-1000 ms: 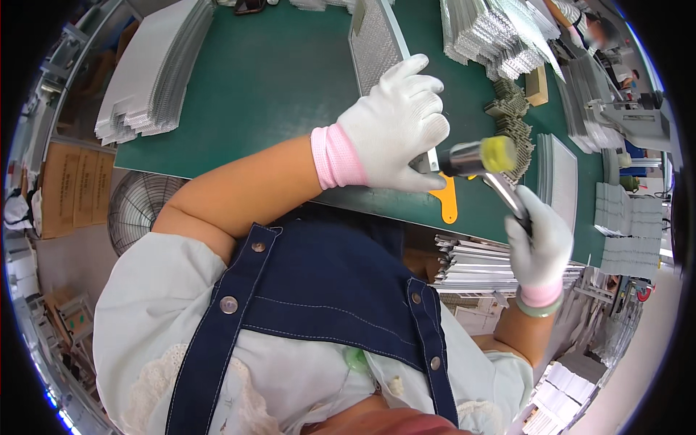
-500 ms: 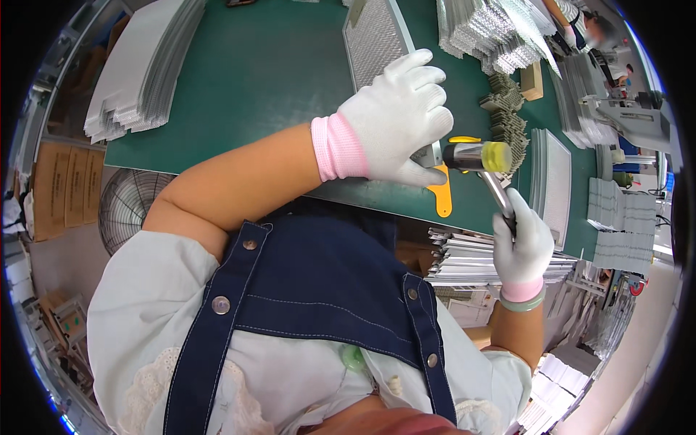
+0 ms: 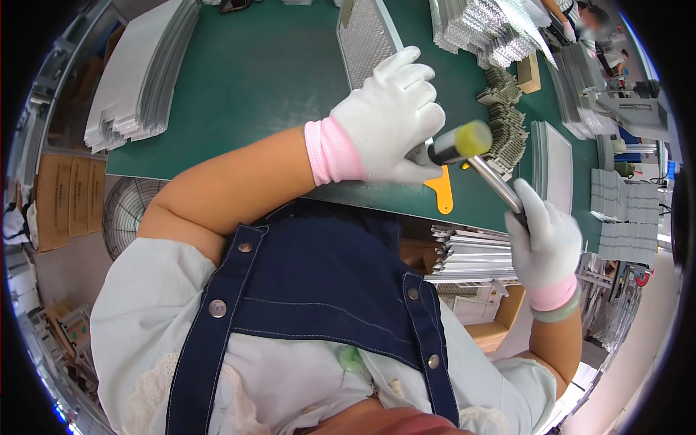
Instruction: The person assembles metal mesh screens into rectangular frames. They place a plastic insert onto the mesh, fit the mesh into the frame, and secure the edges using a hammer and a screwdriver. The person repeats this process for multiple units, stacking the finished frames on the table.
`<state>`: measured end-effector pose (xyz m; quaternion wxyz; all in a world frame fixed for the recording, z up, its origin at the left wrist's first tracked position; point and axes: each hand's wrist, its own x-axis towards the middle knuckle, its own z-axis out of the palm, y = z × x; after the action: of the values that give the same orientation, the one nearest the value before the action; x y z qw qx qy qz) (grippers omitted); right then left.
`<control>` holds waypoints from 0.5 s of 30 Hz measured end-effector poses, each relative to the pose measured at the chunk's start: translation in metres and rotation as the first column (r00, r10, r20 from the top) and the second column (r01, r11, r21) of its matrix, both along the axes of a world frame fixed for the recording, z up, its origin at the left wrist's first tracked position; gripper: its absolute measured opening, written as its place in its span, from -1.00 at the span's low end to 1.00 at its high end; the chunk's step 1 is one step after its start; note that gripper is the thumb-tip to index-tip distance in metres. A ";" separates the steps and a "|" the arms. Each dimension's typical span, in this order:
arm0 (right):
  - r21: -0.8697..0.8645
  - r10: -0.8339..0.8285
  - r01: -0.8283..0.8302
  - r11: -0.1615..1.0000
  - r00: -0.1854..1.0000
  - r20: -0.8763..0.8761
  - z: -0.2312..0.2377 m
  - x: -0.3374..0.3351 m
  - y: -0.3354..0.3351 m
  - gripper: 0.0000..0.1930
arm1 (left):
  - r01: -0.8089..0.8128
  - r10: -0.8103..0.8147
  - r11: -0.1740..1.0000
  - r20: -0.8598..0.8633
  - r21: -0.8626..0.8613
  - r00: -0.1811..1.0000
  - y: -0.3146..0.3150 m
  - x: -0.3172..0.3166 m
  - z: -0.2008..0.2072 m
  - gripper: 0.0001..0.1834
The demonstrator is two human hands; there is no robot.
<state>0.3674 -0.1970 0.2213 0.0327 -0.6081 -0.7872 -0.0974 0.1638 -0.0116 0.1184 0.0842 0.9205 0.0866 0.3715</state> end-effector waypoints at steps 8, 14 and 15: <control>-0.012 -0.001 -0.001 1.000 0.992 -0.125 -0.022 0.014 0.004 -0.59 | -0.007 0.006 1.000 -0.075 -0.009 0.997 0.000 -0.004 0.003 -0.49; -0.367 -0.470 0.294 0.882 0.584 -0.662 -0.158 0.036 0.056 -0.57 | -0.026 0.025 0.999 0.036 0.038 0.999 -0.003 -0.003 -0.005 -0.46; -0.376 -0.494 0.320 0.869 0.545 -0.678 -0.186 0.046 0.062 -0.58 | -0.017 0.014 0.999 0.051 0.047 0.999 -0.002 -0.004 -0.004 -0.46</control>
<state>0.4137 -0.1350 0.0351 0.2701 -0.7582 -0.5417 0.2424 0.1602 -0.0135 0.1141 0.0617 0.9119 0.0829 0.3971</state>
